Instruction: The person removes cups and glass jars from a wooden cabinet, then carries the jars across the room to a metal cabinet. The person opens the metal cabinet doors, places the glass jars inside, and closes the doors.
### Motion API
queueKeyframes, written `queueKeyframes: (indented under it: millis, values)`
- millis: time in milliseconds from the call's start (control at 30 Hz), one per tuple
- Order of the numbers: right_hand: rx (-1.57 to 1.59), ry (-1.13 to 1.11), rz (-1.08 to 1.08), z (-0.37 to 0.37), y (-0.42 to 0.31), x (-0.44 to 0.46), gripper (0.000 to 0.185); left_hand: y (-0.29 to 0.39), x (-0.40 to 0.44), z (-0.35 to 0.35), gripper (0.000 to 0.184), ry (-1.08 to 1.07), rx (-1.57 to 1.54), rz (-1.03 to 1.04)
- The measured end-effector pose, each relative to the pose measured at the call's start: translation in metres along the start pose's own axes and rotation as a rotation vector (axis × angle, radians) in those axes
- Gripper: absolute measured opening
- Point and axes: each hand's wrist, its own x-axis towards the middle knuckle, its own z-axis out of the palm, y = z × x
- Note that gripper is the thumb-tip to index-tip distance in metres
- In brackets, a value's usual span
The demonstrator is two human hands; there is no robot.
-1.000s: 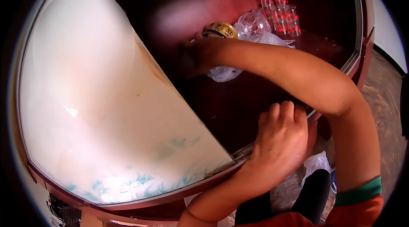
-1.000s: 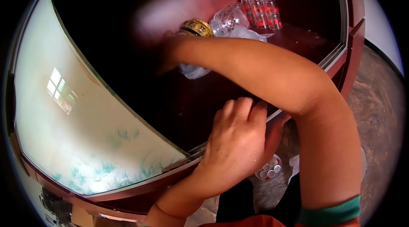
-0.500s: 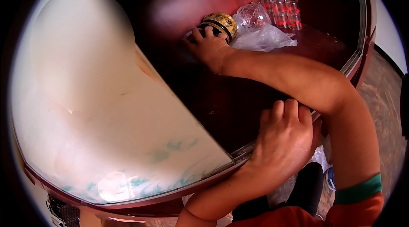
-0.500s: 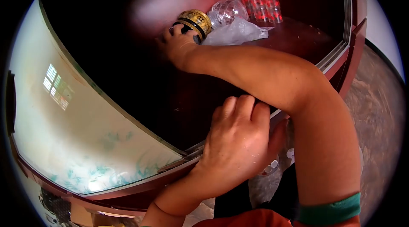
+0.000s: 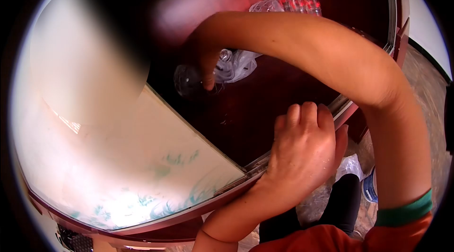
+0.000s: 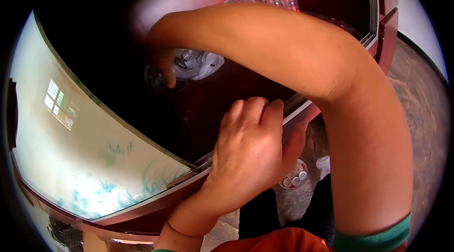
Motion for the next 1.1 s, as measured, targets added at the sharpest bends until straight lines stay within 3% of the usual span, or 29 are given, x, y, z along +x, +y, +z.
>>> queueKeyframes:
  millis: [267, 633, 800, 967, 1100]
  values:
    - [0.093, -0.364, 0.181, -0.023, -0.015, 0.030, 0.080, -0.002, 0.000, 0.001, 0.024, 0.001, -0.034, 0.005]
    - [0.227, -0.427, 0.373, -0.031, 0.000, 0.079, 0.076, -0.009, -0.008, 0.002, 0.028, 0.057, -0.170, 0.086]
    - [0.380, -0.307, 0.400, -0.013, 0.019, 0.087, 0.074, -0.009, -0.009, -0.002, 0.029, -0.021, -0.038, 0.103]
    - [0.705, 0.065, 0.264, 0.016, 0.017, 0.043, 0.073, -0.004, -0.005, 0.002, 0.027, -0.019, 0.015, 0.040]
    - [0.729, 0.253, 0.207, 0.020, -0.009, 0.017, 0.073, -0.002, -0.005, 0.002, 0.024, -0.006, 0.033, 0.027]
